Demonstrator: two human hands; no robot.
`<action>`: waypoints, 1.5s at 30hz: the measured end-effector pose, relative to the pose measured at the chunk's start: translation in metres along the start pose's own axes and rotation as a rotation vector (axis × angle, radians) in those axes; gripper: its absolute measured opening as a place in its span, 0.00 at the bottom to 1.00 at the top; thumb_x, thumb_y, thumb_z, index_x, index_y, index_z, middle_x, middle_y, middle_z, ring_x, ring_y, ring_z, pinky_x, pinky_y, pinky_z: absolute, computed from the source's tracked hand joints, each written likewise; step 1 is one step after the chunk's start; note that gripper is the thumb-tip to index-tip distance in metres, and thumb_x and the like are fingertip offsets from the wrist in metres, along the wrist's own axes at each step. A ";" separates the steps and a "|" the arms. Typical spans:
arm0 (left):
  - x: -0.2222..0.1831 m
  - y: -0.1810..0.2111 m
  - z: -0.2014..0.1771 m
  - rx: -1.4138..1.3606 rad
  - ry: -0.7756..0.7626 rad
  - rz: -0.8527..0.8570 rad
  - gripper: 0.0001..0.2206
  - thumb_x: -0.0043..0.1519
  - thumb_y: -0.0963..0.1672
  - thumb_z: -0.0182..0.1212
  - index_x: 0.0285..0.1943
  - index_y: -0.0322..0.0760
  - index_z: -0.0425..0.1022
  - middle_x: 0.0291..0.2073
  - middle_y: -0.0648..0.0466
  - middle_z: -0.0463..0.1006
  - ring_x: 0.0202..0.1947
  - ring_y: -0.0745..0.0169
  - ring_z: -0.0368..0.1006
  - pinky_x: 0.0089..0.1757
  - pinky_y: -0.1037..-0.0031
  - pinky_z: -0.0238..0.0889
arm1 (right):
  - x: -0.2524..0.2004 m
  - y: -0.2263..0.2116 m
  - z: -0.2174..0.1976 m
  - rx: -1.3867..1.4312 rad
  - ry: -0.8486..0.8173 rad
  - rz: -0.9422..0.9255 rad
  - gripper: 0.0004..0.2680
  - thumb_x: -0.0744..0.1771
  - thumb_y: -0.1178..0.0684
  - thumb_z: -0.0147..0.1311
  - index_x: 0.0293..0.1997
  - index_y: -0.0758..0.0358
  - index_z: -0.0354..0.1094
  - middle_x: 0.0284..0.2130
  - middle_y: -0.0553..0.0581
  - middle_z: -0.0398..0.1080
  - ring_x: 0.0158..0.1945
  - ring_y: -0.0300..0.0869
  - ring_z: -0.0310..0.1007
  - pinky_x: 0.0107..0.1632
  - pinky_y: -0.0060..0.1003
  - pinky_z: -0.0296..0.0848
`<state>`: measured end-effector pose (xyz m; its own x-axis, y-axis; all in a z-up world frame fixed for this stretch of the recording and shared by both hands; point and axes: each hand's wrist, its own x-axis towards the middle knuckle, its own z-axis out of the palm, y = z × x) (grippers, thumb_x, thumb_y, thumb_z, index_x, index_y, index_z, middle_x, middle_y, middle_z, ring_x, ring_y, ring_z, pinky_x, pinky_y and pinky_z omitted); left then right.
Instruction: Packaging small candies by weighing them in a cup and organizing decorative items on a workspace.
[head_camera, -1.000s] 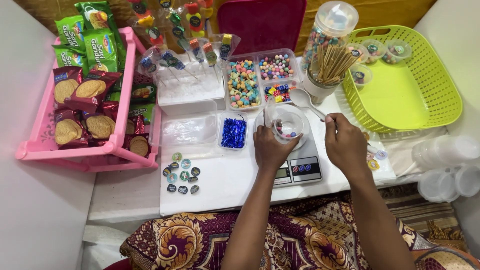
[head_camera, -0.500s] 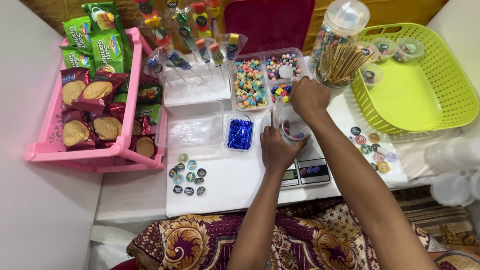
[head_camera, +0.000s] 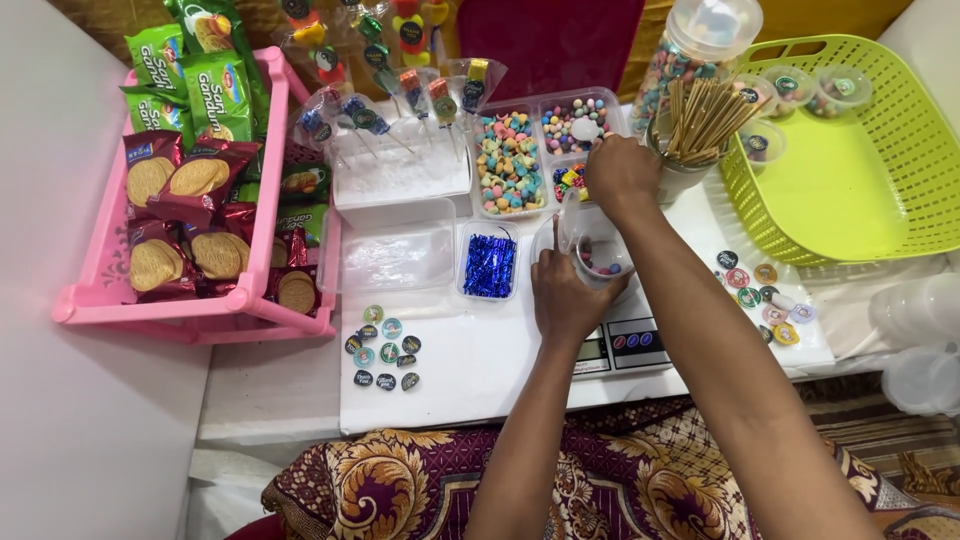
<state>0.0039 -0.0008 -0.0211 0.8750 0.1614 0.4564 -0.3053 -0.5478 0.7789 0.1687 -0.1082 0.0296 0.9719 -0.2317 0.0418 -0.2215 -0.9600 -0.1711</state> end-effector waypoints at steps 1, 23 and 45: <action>-0.001 -0.002 0.001 0.000 -0.001 0.001 0.32 0.41 0.60 0.75 0.39 0.33 0.77 0.28 0.46 0.72 0.37 0.47 0.72 0.40 0.64 0.64 | 0.001 0.001 0.004 0.001 0.000 0.001 0.17 0.72 0.47 0.40 0.41 0.67 0.78 0.32 0.70 0.79 0.41 0.63 0.81 0.41 0.56 0.78; 0.001 -0.001 0.000 0.006 0.020 0.037 0.30 0.40 0.56 0.77 0.41 0.34 0.73 0.28 0.44 0.74 0.36 0.44 0.72 0.38 0.58 0.65 | -0.092 0.043 -0.053 0.197 0.006 0.022 0.20 0.73 0.39 0.39 0.45 0.69 0.75 0.33 0.73 0.76 0.45 0.70 0.78 0.47 0.64 0.74; 0.010 0.044 -0.029 0.026 0.004 -0.006 0.30 0.40 0.56 0.79 0.41 0.35 0.72 0.28 0.46 0.70 0.32 0.43 0.73 0.36 0.57 0.67 | -0.199 0.093 -0.131 0.241 -0.236 0.091 0.18 0.68 0.42 0.45 0.30 0.66 0.77 0.16 0.65 0.73 0.29 0.60 0.79 0.39 0.53 0.74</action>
<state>-0.0115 0.0005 0.0299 0.8751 0.1681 0.4538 -0.2903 -0.5679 0.7702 -0.0555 -0.1725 0.1341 0.9469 -0.2450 -0.2081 -0.3103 -0.8661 -0.3920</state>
